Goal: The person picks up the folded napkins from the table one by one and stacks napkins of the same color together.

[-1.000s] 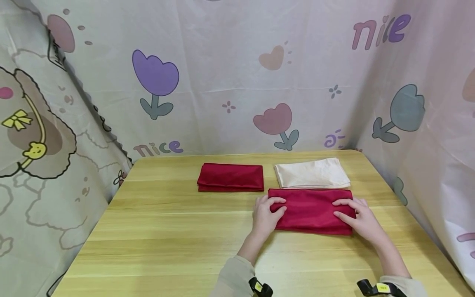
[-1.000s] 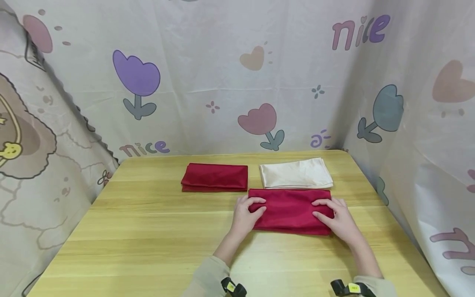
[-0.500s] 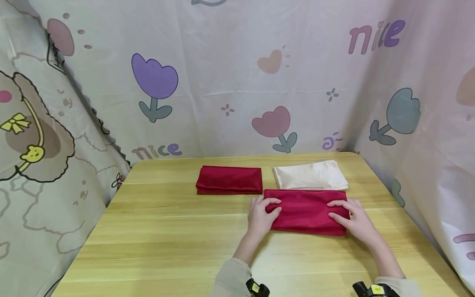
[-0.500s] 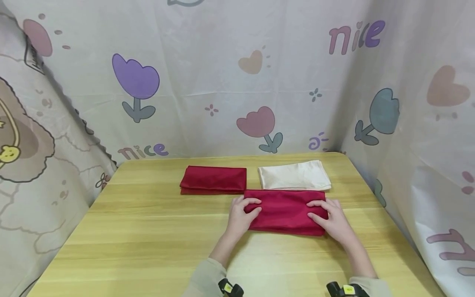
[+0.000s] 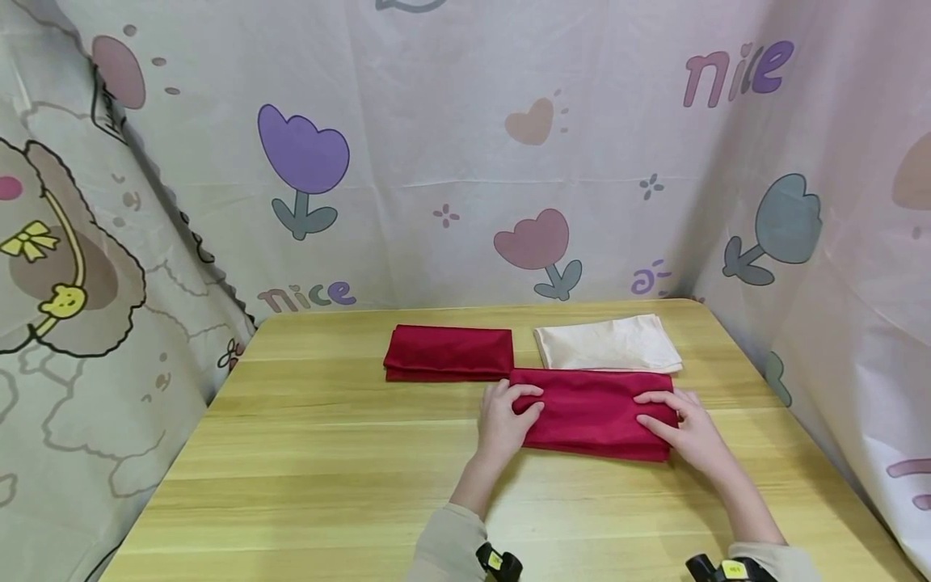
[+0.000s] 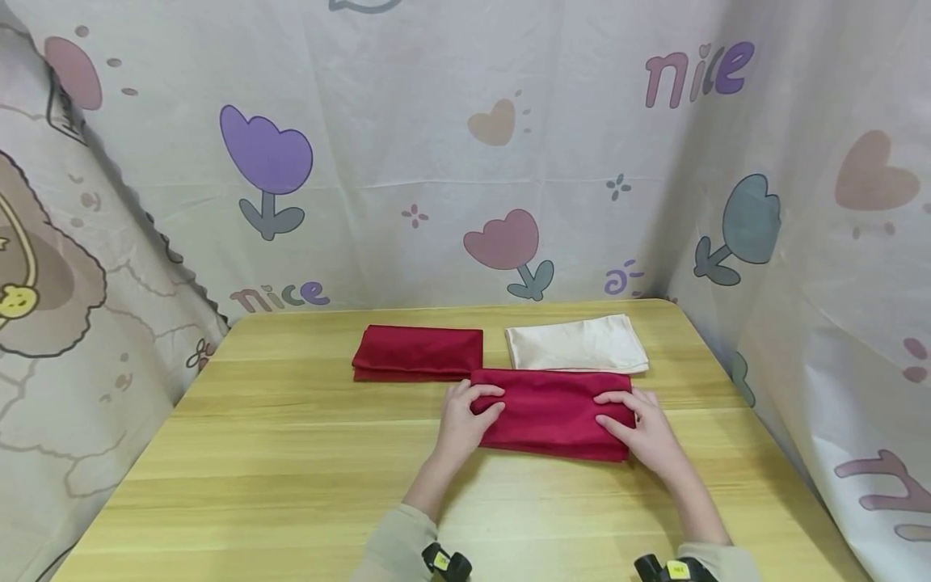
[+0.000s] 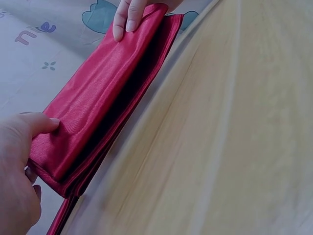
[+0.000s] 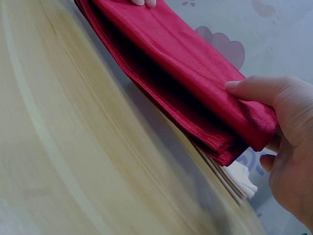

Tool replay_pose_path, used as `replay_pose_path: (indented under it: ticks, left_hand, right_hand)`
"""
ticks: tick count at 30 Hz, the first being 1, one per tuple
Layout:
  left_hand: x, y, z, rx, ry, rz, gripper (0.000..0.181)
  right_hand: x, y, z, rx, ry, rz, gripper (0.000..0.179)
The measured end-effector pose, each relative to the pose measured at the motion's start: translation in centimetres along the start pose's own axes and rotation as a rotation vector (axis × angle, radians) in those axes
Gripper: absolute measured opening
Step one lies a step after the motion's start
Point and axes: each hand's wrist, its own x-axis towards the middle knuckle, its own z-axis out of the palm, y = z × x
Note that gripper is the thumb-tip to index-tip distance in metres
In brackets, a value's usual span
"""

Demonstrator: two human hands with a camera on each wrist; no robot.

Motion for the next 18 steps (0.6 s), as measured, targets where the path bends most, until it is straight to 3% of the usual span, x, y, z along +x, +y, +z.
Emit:
replay_pose_path:
  ticks: [18]
  left_hand:
    - [0.7, -0.4, -1.4, 0.025, -0.009, 0.025, 0.015]
  right_hand:
    - [0.3, -0.8, 1.0, 0.038, 0.023, -0.029, 0.025]
